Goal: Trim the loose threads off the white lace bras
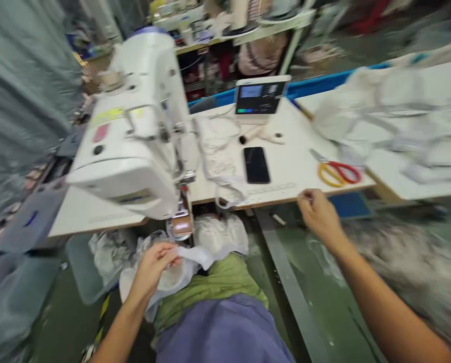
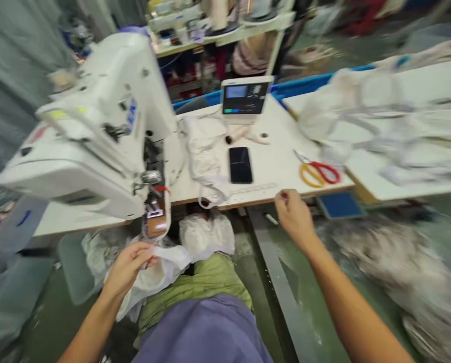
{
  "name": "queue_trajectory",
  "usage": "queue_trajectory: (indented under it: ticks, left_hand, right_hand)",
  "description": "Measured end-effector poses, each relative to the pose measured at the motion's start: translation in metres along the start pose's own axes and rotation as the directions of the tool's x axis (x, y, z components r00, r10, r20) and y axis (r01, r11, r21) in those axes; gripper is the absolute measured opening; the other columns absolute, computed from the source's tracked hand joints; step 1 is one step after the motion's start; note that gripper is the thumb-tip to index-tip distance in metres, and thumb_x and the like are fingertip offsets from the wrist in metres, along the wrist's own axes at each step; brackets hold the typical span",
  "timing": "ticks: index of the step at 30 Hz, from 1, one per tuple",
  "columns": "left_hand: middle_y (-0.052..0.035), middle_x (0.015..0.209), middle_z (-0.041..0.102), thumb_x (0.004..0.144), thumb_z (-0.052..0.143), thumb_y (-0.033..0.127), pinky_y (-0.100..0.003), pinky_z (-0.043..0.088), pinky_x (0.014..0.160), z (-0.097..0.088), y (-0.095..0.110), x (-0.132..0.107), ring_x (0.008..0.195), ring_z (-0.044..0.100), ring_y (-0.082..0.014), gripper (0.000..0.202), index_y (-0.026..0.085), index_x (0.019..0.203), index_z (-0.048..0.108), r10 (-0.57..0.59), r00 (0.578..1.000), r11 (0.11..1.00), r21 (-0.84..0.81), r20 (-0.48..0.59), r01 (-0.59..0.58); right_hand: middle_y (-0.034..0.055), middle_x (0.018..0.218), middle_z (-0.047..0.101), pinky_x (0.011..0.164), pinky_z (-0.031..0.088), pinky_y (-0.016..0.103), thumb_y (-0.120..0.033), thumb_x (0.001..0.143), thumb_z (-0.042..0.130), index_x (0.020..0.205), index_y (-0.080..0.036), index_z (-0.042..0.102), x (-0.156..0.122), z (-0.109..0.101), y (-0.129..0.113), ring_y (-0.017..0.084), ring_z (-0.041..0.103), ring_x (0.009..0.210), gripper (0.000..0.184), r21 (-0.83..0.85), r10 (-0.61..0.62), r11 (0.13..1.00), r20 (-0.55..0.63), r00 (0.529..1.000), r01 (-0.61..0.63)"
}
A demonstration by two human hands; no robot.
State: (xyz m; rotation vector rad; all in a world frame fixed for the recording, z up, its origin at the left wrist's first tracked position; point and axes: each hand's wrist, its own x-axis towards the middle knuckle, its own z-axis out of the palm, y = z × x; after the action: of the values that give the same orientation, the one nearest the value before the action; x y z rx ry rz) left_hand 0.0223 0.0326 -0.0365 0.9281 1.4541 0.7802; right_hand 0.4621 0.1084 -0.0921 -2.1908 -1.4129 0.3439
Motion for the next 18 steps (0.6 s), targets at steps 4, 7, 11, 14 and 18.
queue_trajectory:
  ticks: [4,7,11,14,18]
  left_hand:
    - [-0.0056,0.074,0.075,0.068,0.089,0.052,-0.025,0.053,0.065,-0.008,0.011,-0.014,0.067,0.070,-0.0165,0.050,0.012,0.094,0.073,0.006,1.000,0.998,-0.064,0.015,-0.006]
    - [-0.0049,0.073,0.075,0.073,0.086,0.050,-0.024,0.053,0.064,0.002,0.020,-0.016,0.067,0.070,-0.0156,0.045,0.013,0.096,0.074,0.035,0.999,0.998,-0.054,0.034,-0.033]
    - [-0.0051,0.076,0.076,0.078,0.081,0.046,-0.024,0.053,0.064,-0.004,0.022,-0.019,0.068,0.071,-0.0162,0.038,0.014,0.098,0.074,0.065,0.996,0.998,-0.006,0.056,-0.065]
    - [-0.0054,0.078,0.076,0.086,0.073,0.042,-0.026,0.055,0.067,-0.006,0.027,-0.021,0.072,0.072,-0.0179,0.032,0.015,0.104,0.073,0.087,0.994,0.993,0.073,0.073,-0.092]
    - [-0.0048,0.083,0.077,0.093,0.058,0.028,-0.026,0.055,0.067,0.021,0.059,-0.047,0.071,0.072,-0.0175,0.020,0.019,0.099,0.075,0.200,0.962,0.923,0.293,0.188,-0.249]
  right_hand:
    - [0.0282,0.117,0.063,0.086,0.041,0.038,-0.026,0.105,0.047,0.130,0.001,0.056,0.034,0.032,-0.036,0.028,0.058,0.112,0.038,-0.082,-0.153,0.984,0.072,0.986,0.159]
    - [0.0329,0.124,0.059,0.084,0.037,0.040,-0.032,0.107,0.037,0.136,0.003,0.055,0.048,0.030,-0.037,0.030,0.057,0.116,0.048,-0.170,-0.200,0.963,0.065,0.978,0.208]
    - [0.0353,0.122,0.058,0.083,0.035,0.043,-0.028,0.107,0.034,0.140,0.006,0.051,0.068,0.039,-0.032,0.033,0.058,0.118,0.050,-0.250,-0.165,0.955,-0.011,0.986,0.157]
    - [0.0391,0.132,0.052,0.090,0.035,0.049,-0.023,0.104,0.040,0.145,0.008,0.046,0.073,0.038,-0.034,0.040,0.051,0.130,0.052,-0.226,-0.107,0.970,-0.095,0.990,0.084]
    - [0.0357,0.131,0.056,0.093,0.042,0.049,-0.030,0.097,0.060,0.138,0.003,0.056,0.010,0.018,-0.068,0.039,0.050,0.132,0.052,0.041,-0.187,0.978,-0.263,0.946,0.204]
